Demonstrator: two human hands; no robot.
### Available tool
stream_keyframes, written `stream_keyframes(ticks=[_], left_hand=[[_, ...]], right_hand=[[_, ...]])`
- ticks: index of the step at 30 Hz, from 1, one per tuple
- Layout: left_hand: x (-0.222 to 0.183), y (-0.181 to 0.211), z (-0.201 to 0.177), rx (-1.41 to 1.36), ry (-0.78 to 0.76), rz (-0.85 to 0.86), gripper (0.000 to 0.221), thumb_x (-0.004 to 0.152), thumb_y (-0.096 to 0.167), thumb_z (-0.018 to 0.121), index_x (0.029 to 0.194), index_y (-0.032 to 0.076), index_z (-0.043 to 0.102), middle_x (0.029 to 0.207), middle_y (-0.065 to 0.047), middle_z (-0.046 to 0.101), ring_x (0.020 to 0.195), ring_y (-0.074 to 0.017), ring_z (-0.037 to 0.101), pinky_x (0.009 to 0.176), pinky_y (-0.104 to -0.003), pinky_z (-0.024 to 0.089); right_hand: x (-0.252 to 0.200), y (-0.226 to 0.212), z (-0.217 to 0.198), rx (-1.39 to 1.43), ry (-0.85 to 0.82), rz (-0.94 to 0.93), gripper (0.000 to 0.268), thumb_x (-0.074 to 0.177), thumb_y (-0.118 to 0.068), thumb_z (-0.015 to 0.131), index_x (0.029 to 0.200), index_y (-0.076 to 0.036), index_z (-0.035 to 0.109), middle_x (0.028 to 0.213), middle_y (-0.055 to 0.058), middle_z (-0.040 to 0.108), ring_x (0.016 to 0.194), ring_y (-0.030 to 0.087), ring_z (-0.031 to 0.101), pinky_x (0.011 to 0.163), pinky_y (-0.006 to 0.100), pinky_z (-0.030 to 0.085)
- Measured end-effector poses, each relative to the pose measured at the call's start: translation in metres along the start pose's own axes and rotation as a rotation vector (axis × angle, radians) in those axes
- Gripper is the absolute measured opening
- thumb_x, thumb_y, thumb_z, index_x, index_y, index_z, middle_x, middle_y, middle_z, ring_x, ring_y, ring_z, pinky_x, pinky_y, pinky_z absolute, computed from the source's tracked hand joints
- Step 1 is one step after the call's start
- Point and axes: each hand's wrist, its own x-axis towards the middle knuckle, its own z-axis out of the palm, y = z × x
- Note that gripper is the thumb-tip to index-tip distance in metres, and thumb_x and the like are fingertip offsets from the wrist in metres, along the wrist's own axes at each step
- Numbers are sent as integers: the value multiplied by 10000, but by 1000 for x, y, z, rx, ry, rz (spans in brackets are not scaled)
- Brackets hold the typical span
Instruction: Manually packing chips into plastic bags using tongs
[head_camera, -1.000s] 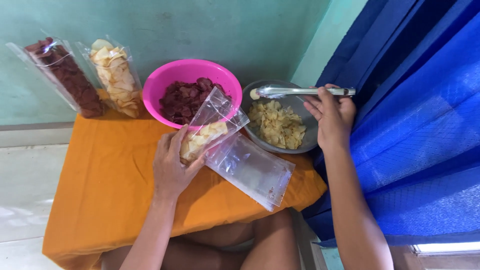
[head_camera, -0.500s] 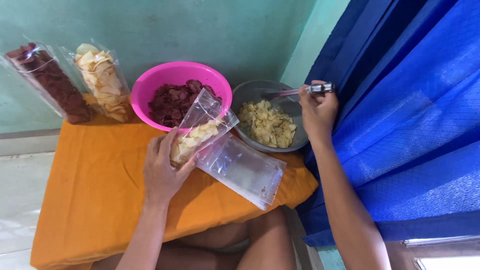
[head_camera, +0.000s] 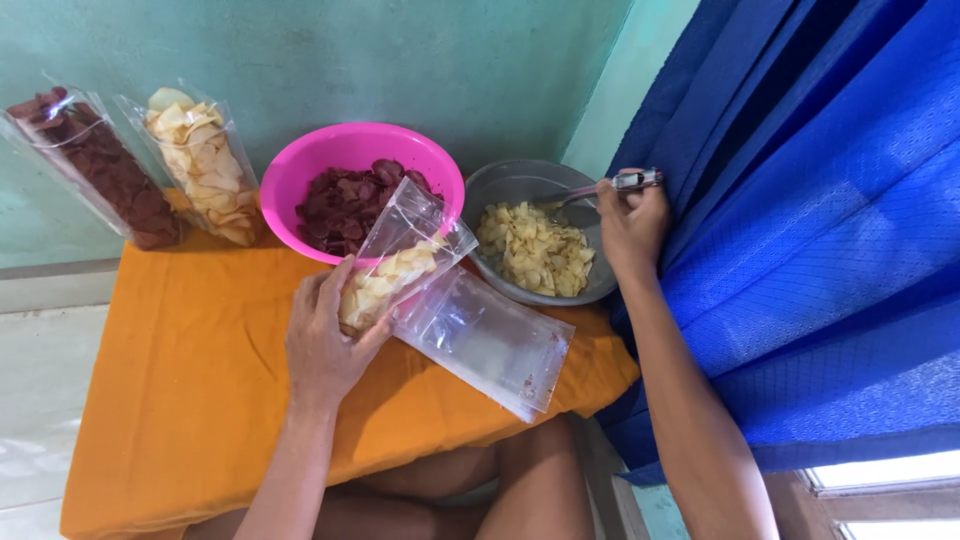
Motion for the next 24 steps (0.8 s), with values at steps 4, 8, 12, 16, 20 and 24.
stream_keyframes(ticks=[4,8,12,16,20,24], left_hand=[[0,0,2,8,31,-7,754,747,393,886,1382,74,636,1139,-170,620,1081,-363,651,901,-460,555],[1,1,0,9,15,-2,747,753,381,883,1381,68,629,1129,-170,616,1071,-356,656,889,-465,561],[2,1,1,-6,33,13,738,737,371,892,1359,65,638,1115,-161,618,1054,-354,655,892,-459,556],[1,0,1,-16,34,6,739,734,369,895,1358,67,638,1117,-165,622,1046,-357,657,894,-465,560],[2,2,0,-18,31,-7,735,736,361,898,1358,65,641,1122,-165,627,1056,-356,659,896,-464,561],[0,1,0,-25,24,-6,744,725,337,900,1369,70,640,1127,-175,623,1067,-373,651,904,-468,550]], right_hand=[[-6,-32,-8,179,5,67,389,935,-156,764,1227,29,583,1061,291,710,999,389,742,813,462,666],[-11,-65,-15,351,-52,127,396,987,-169,711,1258,39,510,1130,293,705,1059,402,742,897,495,652],[-15,-91,-17,561,-151,233,367,979,-206,715,1241,-38,520,1169,241,722,1054,325,776,899,410,678],[-33,-112,-4,608,-230,286,386,948,-219,742,1234,-58,540,1165,257,711,1023,328,777,878,431,679],[-31,-98,-2,527,-206,237,414,963,-236,744,1247,-35,518,1164,244,714,1008,287,777,895,438,659],[-28,-72,-3,263,-126,39,418,978,-200,762,1245,13,521,1132,275,706,1031,336,745,875,429,630]])
